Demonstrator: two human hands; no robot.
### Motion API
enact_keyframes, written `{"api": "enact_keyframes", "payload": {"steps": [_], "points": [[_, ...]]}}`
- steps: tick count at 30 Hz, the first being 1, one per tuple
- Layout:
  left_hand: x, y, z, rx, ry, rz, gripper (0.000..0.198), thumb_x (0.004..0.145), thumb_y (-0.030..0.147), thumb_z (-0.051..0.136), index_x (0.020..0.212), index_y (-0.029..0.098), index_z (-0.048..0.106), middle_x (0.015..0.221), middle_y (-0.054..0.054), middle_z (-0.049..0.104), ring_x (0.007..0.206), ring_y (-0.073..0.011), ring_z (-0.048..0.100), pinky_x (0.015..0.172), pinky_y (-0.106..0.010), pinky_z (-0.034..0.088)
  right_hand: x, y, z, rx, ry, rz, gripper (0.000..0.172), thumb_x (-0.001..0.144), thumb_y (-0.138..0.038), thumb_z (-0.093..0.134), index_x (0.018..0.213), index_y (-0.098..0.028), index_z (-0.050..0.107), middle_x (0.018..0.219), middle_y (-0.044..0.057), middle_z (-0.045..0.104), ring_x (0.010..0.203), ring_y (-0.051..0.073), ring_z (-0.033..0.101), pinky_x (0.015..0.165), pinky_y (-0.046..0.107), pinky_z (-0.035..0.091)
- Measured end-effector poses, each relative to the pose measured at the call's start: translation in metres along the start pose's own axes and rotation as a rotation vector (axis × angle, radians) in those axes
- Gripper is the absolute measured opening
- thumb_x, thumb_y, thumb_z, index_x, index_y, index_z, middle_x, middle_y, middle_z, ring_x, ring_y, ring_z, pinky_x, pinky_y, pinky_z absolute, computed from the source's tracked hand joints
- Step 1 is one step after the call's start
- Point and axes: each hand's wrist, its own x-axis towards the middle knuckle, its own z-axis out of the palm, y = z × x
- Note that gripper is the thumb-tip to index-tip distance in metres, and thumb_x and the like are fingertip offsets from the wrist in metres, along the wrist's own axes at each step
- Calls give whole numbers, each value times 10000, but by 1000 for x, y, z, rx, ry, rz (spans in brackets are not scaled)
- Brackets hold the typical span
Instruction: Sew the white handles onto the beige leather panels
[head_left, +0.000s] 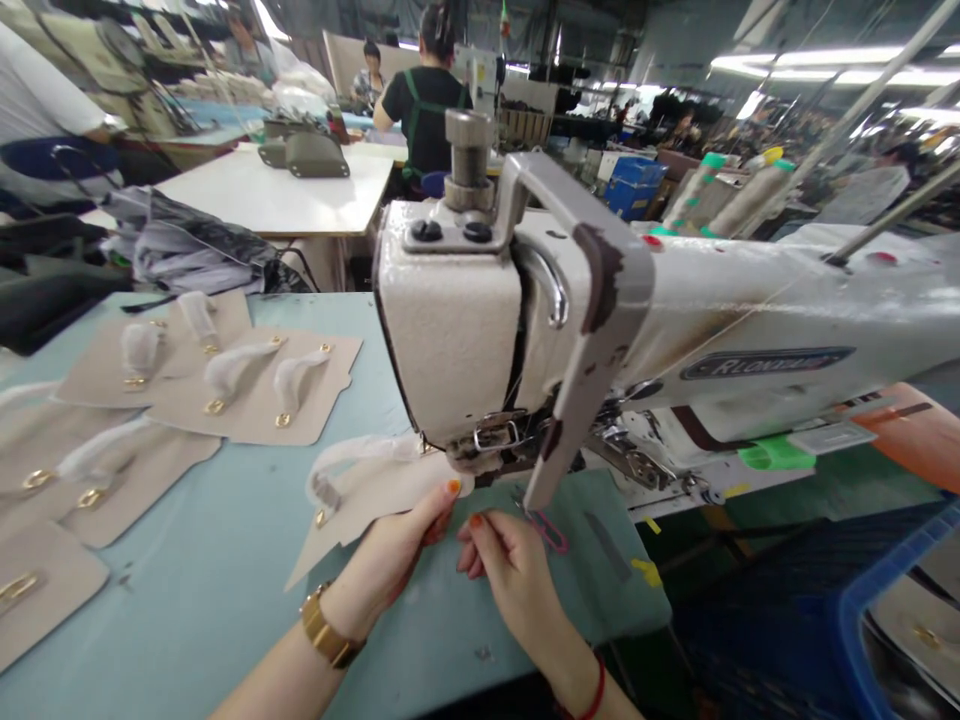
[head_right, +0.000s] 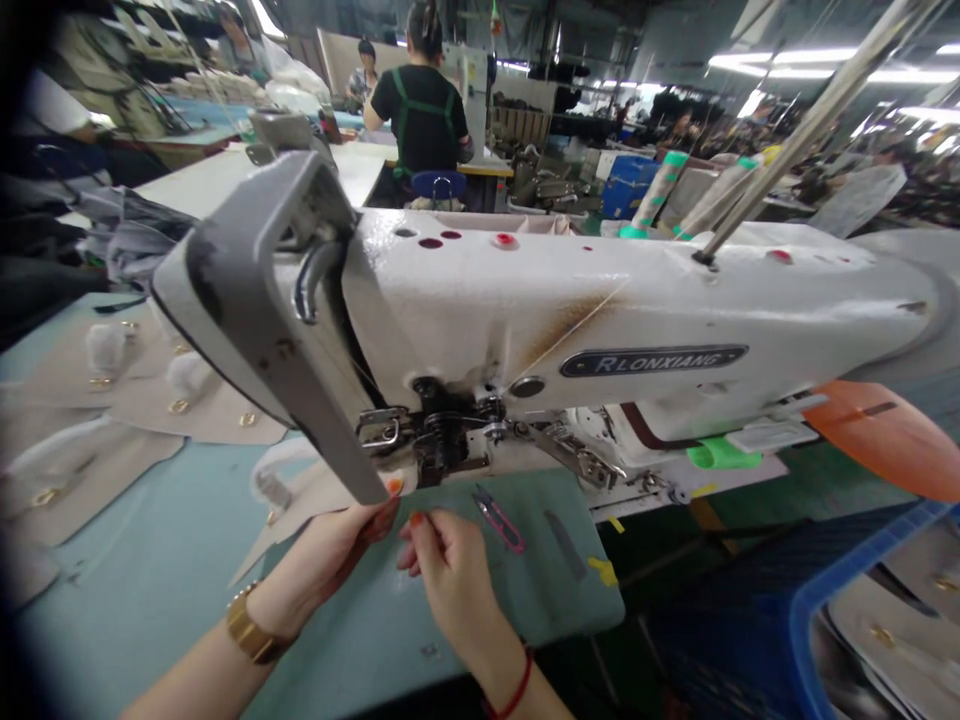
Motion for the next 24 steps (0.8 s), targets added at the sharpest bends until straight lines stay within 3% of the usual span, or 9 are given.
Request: {"api": "enact_keyframes", "payload": {"steps": [4, 8, 11, 24], "points": [[1, 4, 2, 28, -96, 48, 436, 785, 390, 670, 487, 193, 420, 509, 53, 345, 519, -102, 278, 518, -247, 271, -19, 35, 3, -206, -73, 3, 369, 994, -341, 390, 790, -158, 637, 623, 28, 634, 554, 118, 576, 571, 201, 405], [6, 3, 3, 9, -77, 62, 408, 791, 404, 669, 535, 182, 441, 523, 58, 355, 511, -91, 268, 496, -233, 244, -28, 55, 6, -427, -66, -120, 282, 945, -229, 422, 778, -171, 642, 660, 27, 648, 645, 134, 601, 645, 217, 372], [10, 3, 3, -5, -86, 90, 402, 789, 396, 674, 547, 180, 437, 515, 66, 348, 504, -84, 257, 483, -224, 230, -29, 57, 8, -471, -47, -181, 273, 926, -205, 412, 772, -169, 634, 671, 23, 647, 657, 127, 598, 652, 212, 353], [20, 6, 6, -97, -50, 84, 352, 757, 328, 682, 533, 177, 455, 495, 70, 364, 482, -75, 275, 471, -213, 257, -31, 60, 8, -482, -67, -205, 247, 933, -208, 425, 775, -170, 611, 683, 10, 640, 671, 113, 594, 662, 202, 334]]}}
